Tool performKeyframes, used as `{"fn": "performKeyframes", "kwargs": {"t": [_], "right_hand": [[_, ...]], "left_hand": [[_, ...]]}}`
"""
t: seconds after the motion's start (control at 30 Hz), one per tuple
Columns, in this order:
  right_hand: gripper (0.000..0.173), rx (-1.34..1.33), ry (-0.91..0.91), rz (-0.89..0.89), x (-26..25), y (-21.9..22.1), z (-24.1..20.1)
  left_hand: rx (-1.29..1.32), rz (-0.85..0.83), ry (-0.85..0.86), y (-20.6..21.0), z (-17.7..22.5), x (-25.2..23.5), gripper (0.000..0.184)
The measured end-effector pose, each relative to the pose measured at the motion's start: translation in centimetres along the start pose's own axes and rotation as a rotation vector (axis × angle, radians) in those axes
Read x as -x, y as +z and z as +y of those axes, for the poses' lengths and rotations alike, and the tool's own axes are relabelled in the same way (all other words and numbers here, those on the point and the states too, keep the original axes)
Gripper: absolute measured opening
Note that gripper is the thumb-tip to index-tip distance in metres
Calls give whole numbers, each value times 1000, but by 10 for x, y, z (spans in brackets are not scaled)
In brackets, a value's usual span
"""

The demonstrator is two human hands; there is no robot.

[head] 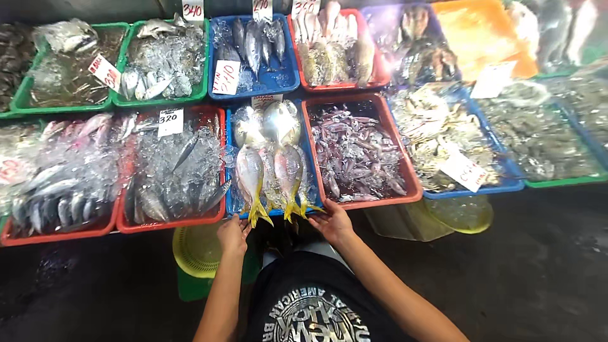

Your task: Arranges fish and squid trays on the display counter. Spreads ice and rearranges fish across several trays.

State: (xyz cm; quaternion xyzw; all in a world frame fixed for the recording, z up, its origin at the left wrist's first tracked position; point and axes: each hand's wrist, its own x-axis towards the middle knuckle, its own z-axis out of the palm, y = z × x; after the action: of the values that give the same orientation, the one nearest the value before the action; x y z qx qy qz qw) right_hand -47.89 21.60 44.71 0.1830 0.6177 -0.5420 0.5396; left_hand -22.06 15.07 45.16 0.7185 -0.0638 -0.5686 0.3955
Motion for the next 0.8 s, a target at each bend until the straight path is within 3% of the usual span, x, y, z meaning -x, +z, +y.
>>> {"fn": "performKeyframes", "kwargs": {"t": [0.1, 0.27, 0.3, 0.4, 0.43, 0.53, 0.6, 0.7, 0.8], "right_hand": [[48, 47, -129, 146, 2, -2, -4], [37, -1, -437, 358, -18, -45, -48], [37, -6, -468, 380, -25, -58, -61], [47, -22, -444, 404, -37, -97, -101], [50, -43, -430, 400, -42, -108, -113], [48, -102, -430, 401, -59, -131, -138], [45, -101, -440, 403, -69, -142, -149], [34, -126, -435, 369, -78, -157, -166], [26, -144, -346, 258, -80, -168, -183]], "left_hand": [[22, 8, 15, 8, -5, 5, 33], [224, -56, -74, 10, -19, 26, 71], [217, -68, -89, 10, -26, 32, 68], [51, -215, -222, 17, -52, 53, 24], [-30, -304, -281, 23, -60, 59, 17], [-282, -584, -330, 52, -73, 75, 25], [-372, -670, -301, 76, -75, 86, 29], [-374, -622, -244, 111, -86, 100, 35], [-268, -427, -176, 145, -106, 116, 36]]}}
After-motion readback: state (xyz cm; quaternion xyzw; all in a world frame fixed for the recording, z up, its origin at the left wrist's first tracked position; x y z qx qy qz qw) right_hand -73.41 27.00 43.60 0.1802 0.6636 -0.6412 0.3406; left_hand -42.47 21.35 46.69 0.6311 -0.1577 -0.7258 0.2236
